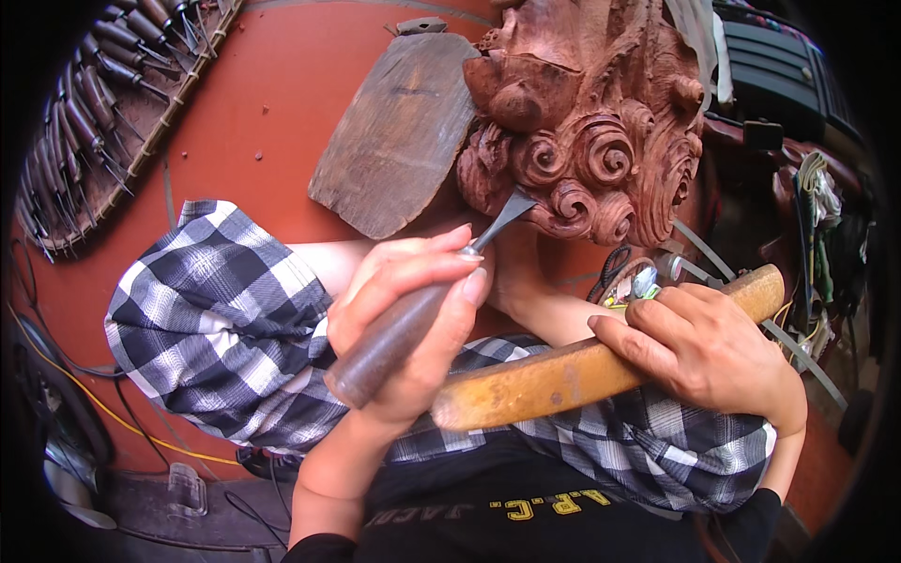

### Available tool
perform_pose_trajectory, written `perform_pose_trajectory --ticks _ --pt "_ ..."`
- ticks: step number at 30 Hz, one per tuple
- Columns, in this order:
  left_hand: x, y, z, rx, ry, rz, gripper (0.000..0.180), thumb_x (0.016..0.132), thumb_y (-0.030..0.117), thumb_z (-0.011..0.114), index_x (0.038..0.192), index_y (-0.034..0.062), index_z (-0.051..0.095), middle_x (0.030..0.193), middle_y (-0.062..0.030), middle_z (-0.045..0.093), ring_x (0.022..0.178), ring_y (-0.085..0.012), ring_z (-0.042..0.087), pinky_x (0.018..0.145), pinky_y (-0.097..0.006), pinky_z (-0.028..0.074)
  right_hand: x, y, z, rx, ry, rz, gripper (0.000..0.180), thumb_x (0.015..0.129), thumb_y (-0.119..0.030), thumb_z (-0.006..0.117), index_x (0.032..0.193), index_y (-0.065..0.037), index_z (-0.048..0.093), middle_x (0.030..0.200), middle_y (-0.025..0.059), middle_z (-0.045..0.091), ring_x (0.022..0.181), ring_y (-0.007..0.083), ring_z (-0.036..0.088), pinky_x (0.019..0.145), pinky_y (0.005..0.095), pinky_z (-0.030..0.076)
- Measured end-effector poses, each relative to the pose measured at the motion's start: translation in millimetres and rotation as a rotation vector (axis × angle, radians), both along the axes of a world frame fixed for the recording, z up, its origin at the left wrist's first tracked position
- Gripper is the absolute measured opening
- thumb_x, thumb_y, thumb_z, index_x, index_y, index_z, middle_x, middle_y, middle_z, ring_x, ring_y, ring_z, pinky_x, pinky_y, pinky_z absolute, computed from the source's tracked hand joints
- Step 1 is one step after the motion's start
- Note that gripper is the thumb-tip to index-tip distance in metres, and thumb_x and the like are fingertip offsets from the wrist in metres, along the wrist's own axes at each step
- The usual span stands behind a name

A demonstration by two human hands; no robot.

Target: The person carves a wooden sculpture using a chisel and mallet, then switches to a rotary power tool to refine the details. The person works on the intricate swirl patterns of the sculpture while seated on the floor.

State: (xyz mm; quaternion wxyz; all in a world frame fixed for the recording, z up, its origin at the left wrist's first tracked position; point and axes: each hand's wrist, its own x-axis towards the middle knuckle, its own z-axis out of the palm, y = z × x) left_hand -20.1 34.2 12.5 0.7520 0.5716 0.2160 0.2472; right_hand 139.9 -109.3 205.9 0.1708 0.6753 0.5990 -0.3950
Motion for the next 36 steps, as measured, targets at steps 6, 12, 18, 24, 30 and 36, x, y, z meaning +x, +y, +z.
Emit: perform_pose_trajectory --ticks 6,12,18,24,30,36 --pt "1 -1 4 0.132 0.007 0.028 0.017 0.082 -0.003 0.079 0.099 0.0001 0.075 0.102 -0.0175 0.077 0.094 -0.0253 0.073 0.085 -0.034 0.058 -3 -1 7 0.062 -0.01 0.034 0.054 0.08 -0.015 0.064 0.134 -0.009 0.063 0.098 0.0051 0.061 0.08 0.021 0.062 0.073 0.0371 0.053" --pt "2 2 3 0.12 0.008 0.021 0.017 0.082 -0.004 0.078 0.099 -0.0006 0.075 0.102 -0.0174 0.077 0.095 -0.026 0.074 0.086 -0.035 0.058 -4 -5 9 0.113 0.039 0.035 0.052 0.078 -0.015 0.066 0.129 -0.01 0.068 0.094 0.0041 0.061 0.078 0.0198 0.064 0.069 0.035 0.053" --pt "3 -1 1 0.141 -0.01 0.037 0.017 0.082 -0.004 0.078 0.098 -0.0006 0.075 0.102 -0.0173 0.077 0.095 -0.0258 0.074 0.089 -0.036 0.057 -12 6 18 0.296 -0.016 0.042 0.051 0.072 -0.015 0.073 0.123 -0.016 0.074 0.086 0.0044 0.061 0.07 0.018 0.061 0.059 0.0309 0.05" --pt "5 -3 -4 0.074 -0.019 0.033 0.014 0.083 -0.002 0.079 0.096 -0.0002 0.075 0.101 -0.0171 0.077 0.097 -0.0252 0.073 0.091 -0.036 0.056 -34 22 25 0.621 -0.077 0.058 0.057 0.068 -0.013 0.077 0.124 -0.027 0.075 0.084 0.0057 0.06 0.065 0.0166 0.057 0.05 0.0288 0.046" --pt "7 0 4 0.004 -0.002 0.023 0.012 0.086 -0.002 0.077 0.097 -0.0006 0.075 0.105 -0.0157 0.076 0.099 -0.0234 0.071 0.091 -0.034 0.055 -62 44 51 0.46 -0.499 0.16 0.067 0.072 -0.014 0.077 0.131 -0.044 0.069 0.094 0.0073 0.061 0.073 0.0212 0.06 0.058 0.0316 0.054" --pt "5 2 3 -0.002 -0.004 0.003 0.012 0.086 -0.002 0.077 0.099 -0.0002 0.075 0.106 -0.0158 0.076 0.101 -0.0234 0.071 0.094 -0.035 0.055 -66 49 52 0.433 -0.463 0.076 0.065 0.068 -0.013 0.078 0.127 -0.04 0.072 0.095 0.0075 0.061 0.077 0.0232 0.06 0.063 0.0349 0.056"
